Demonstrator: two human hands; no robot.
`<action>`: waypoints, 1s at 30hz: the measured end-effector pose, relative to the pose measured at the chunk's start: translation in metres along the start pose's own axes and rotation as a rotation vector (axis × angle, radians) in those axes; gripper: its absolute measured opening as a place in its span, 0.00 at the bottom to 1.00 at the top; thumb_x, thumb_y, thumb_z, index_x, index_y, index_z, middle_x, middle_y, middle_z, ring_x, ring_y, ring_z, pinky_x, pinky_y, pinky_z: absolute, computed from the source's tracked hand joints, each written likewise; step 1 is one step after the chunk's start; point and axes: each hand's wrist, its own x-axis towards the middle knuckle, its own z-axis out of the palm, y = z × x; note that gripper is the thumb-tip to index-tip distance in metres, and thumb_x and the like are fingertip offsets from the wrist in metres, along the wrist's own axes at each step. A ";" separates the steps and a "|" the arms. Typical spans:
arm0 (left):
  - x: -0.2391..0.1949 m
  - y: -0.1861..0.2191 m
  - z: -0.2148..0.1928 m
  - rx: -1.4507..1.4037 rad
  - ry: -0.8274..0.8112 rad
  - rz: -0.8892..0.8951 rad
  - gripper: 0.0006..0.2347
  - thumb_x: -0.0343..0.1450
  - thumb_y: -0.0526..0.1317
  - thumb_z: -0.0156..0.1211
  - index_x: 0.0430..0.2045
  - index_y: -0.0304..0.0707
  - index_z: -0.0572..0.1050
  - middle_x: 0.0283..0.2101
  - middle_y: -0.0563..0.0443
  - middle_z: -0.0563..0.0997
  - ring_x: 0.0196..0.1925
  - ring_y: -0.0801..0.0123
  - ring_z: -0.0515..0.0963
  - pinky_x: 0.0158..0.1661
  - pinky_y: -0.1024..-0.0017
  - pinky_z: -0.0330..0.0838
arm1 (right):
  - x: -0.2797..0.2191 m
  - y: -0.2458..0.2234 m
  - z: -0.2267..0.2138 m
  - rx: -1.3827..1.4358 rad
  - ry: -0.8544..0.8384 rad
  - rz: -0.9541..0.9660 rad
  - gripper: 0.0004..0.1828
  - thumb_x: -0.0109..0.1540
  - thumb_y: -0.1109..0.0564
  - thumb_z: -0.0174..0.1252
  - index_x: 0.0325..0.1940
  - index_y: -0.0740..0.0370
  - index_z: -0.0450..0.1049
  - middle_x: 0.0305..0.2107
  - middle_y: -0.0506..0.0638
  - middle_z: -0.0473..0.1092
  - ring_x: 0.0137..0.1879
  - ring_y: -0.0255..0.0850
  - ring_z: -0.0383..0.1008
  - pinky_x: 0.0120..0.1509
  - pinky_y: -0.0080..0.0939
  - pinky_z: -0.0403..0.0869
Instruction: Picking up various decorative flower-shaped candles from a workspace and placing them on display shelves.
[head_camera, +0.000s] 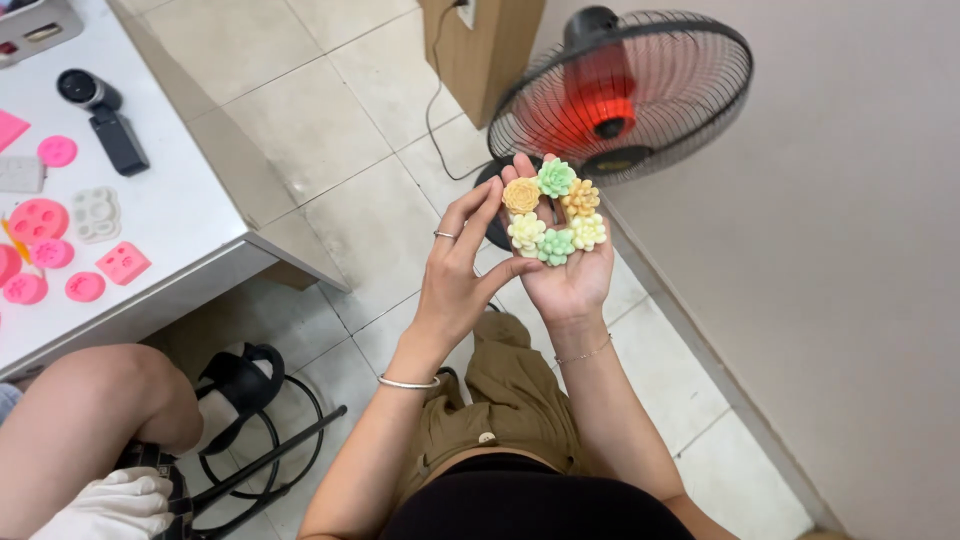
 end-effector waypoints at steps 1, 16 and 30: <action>0.010 -0.007 -0.003 0.021 0.033 -0.014 0.36 0.62 0.39 0.77 0.67 0.34 0.66 0.66 0.44 0.70 0.68 0.54 0.73 0.65 0.63 0.71 | 0.019 0.000 -0.001 -0.001 -0.001 0.041 0.34 0.71 0.44 0.30 0.78 0.62 0.54 0.75 0.64 0.52 0.80 0.58 0.51 0.81 0.61 0.55; 0.158 -0.084 -0.017 0.297 0.428 -0.124 0.32 0.64 0.37 0.75 0.65 0.35 0.69 0.67 0.44 0.69 0.64 0.56 0.76 0.59 0.63 0.76 | 0.250 0.017 0.027 -0.087 -0.165 0.510 0.33 0.71 0.44 0.33 0.78 0.60 0.54 0.75 0.63 0.51 0.80 0.56 0.51 0.81 0.61 0.56; 0.284 -0.205 -0.112 0.361 0.514 -0.090 0.25 0.66 0.39 0.73 0.58 0.38 0.76 0.64 0.47 0.73 0.57 0.59 0.80 0.55 0.65 0.78 | 0.428 0.111 0.029 -0.070 -0.165 0.481 0.34 0.71 0.44 0.29 0.77 0.64 0.54 0.75 0.64 0.50 0.80 0.58 0.50 0.81 0.59 0.56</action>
